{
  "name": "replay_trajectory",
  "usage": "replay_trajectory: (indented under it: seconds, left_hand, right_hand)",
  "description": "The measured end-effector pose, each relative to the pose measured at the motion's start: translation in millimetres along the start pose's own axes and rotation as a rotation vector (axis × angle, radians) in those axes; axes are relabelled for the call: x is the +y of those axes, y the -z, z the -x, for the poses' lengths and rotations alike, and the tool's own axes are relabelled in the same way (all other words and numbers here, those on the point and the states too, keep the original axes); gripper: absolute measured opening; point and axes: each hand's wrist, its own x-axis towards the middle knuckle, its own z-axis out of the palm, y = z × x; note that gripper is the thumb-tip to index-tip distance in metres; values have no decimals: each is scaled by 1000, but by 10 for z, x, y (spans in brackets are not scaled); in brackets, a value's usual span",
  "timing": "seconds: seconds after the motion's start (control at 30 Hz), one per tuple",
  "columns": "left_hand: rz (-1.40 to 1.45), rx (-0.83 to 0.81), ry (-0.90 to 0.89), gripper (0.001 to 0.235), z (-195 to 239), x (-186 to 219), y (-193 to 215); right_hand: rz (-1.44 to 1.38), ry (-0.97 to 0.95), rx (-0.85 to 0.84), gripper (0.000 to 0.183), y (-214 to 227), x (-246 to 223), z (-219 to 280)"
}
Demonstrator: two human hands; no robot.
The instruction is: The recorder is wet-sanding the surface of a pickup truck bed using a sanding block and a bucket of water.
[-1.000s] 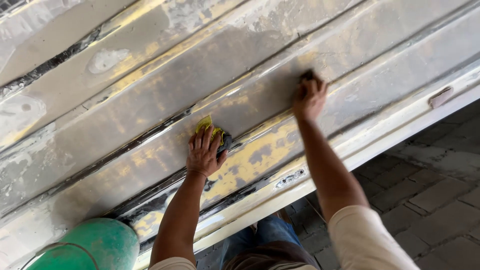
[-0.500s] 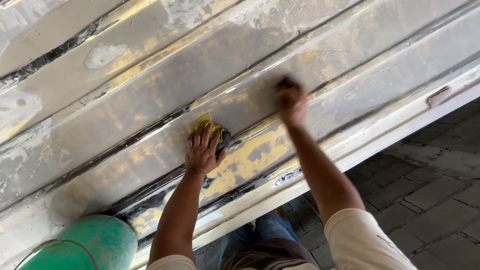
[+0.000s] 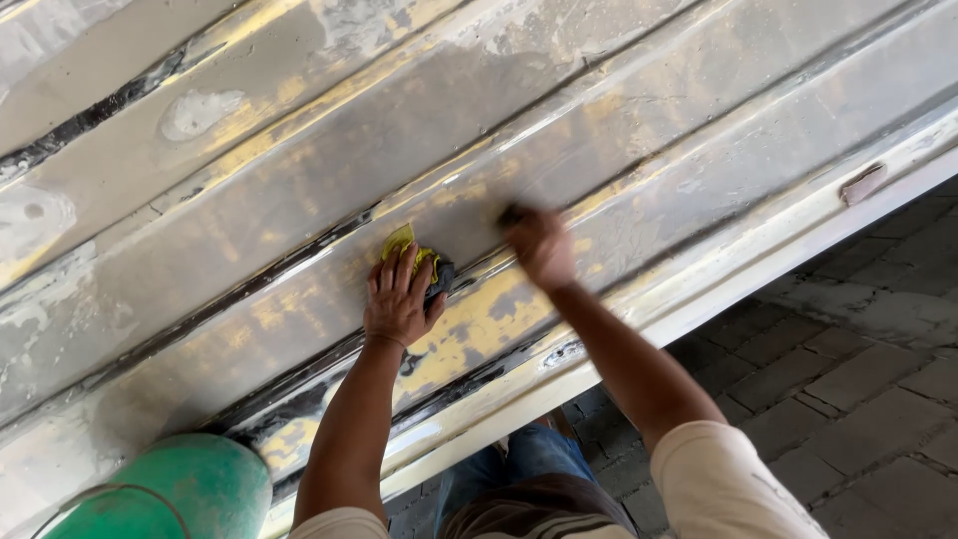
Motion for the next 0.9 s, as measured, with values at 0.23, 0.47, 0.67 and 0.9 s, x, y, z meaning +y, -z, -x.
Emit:
replay_trajectory:
  seconds: [0.23,0.47,0.67,0.9]
  left_hand:
    - [14,54,-21,64,-30,4,64]
    - [31,86,-37,63,-51,-12,42]
    - [17,62,-25,63,-9,-23,-20]
    - [11,67,-34,62,-34,-11,-18]
  right_hand:
    - [93,55,31,24,607,364,-226]
    - [226,54,64,14,213,-425,54]
    - [161,-12,-50,10,471,311,-196]
    - [280,-259,98,32,591,239,-177]
